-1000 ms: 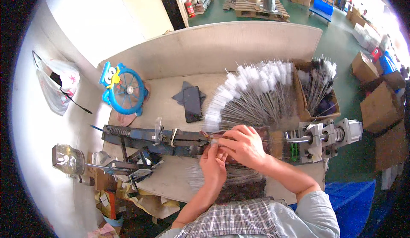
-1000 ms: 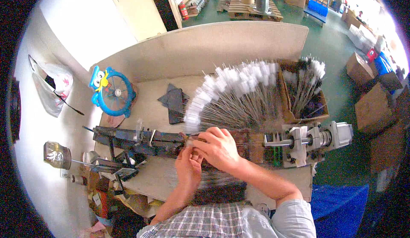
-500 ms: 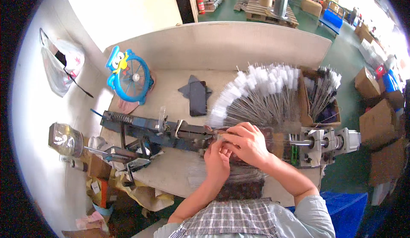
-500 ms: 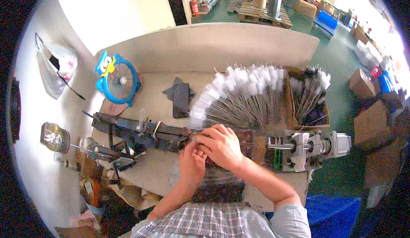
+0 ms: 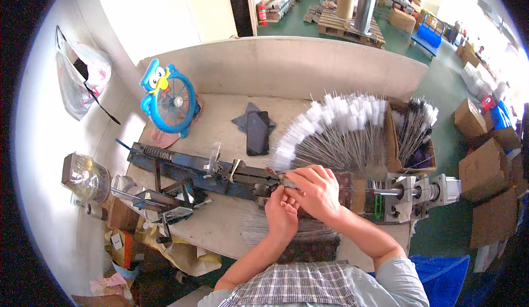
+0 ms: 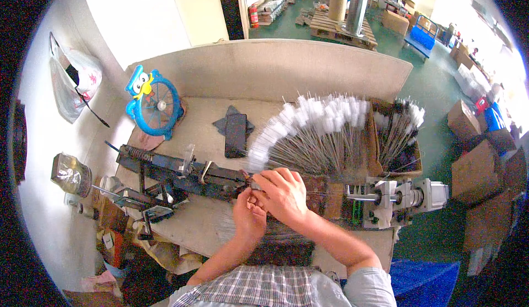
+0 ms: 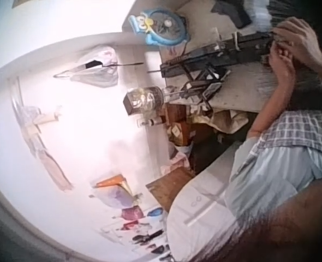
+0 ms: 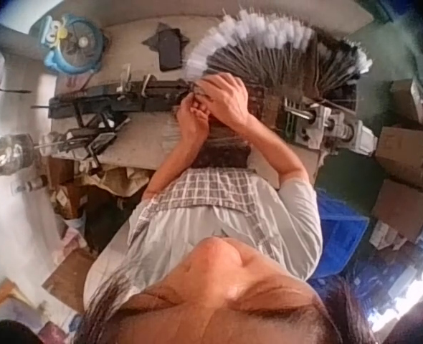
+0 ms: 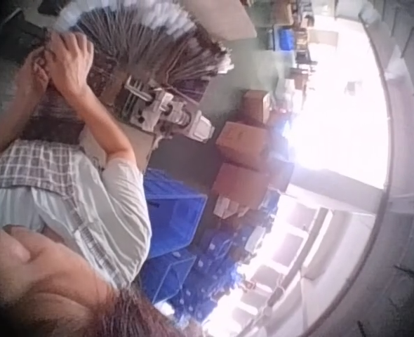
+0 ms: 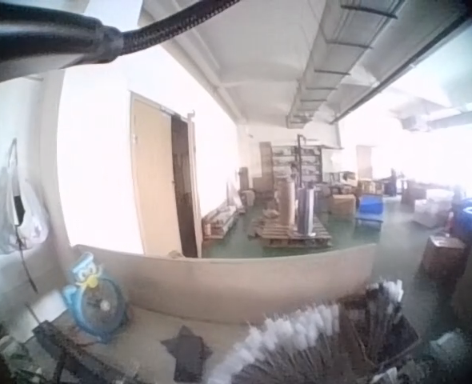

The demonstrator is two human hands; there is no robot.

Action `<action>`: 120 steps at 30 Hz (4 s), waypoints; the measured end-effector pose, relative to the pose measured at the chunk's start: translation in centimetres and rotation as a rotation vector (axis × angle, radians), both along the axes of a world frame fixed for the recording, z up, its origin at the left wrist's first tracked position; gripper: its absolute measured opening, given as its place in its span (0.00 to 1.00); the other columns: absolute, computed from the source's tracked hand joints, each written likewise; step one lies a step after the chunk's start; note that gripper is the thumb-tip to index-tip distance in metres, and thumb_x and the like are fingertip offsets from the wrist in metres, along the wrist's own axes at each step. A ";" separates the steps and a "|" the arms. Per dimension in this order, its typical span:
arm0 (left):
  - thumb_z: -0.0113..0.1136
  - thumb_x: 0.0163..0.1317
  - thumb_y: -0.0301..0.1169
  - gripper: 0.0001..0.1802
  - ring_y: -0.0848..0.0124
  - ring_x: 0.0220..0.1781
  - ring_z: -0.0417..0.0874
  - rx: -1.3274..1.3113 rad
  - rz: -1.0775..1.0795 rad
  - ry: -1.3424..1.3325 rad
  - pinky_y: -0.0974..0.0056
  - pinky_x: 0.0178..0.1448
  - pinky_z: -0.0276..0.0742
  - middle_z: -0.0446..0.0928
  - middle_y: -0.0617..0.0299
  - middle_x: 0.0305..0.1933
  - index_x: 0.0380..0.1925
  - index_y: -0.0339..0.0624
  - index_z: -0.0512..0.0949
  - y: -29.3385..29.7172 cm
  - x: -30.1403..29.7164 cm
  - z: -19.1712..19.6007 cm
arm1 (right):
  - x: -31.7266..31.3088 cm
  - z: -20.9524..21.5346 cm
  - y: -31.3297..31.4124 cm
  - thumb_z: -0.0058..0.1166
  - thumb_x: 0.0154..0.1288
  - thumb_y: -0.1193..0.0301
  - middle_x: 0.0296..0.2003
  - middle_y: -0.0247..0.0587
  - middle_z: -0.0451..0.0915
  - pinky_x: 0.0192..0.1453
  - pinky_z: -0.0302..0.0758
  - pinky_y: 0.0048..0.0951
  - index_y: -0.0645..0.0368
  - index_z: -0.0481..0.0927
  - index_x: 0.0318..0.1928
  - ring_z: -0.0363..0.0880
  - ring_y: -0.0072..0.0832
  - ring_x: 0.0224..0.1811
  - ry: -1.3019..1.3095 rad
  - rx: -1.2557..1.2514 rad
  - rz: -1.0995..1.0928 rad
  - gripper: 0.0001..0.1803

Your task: Assembling industrial brushes by inserting bristles into ferrules and using a machine to secure them.

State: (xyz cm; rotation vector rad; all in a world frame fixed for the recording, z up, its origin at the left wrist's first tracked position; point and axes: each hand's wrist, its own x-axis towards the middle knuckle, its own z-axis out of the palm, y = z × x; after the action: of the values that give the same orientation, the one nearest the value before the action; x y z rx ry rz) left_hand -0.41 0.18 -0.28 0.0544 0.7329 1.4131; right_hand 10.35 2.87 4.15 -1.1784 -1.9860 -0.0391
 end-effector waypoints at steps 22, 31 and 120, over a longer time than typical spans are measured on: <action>0.54 0.58 0.22 0.03 0.75 0.34 0.77 0.058 0.017 0.212 0.69 0.42 0.72 0.76 0.64 0.33 0.31 0.41 0.72 0.2 0.9 1.1 | 2.5 -0.5 -0.8 0.63 0.41 0.66 0.36 0.28 0.78 0.41 0.69 0.31 0.49 0.82 0.34 0.75 0.28 0.39 -0.006 0.050 0.065 0.15; 0.53 0.59 0.26 0.03 0.75 0.37 0.76 0.045 0.034 0.074 0.69 0.44 0.71 0.76 0.63 0.36 0.33 0.39 0.73 0.0 0.5 0.7 | 1.8 -0.7 -0.5 0.63 0.41 0.66 0.36 0.28 0.78 0.40 0.69 0.30 0.50 0.82 0.35 0.75 0.27 0.38 0.011 -0.027 0.071 0.15; 0.40 0.68 0.44 0.23 0.70 0.21 0.73 0.019 -0.703 0.141 0.62 0.34 0.75 0.75 0.57 0.24 0.34 0.34 0.75 -5.1 -6.6 6.7 | 16.3 7.8 -6.7 0.51 0.47 0.80 0.29 0.41 0.75 0.36 0.75 0.33 0.63 0.77 0.34 0.76 0.37 0.33 -0.276 -0.265 -0.318 0.11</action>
State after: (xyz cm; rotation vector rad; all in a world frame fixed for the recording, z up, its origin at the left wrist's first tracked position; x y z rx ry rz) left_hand -7.04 -4.91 6.46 0.3925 0.7207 0.7469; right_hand 26.62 -3.86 11.93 -1.7332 -2.0633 -0.1080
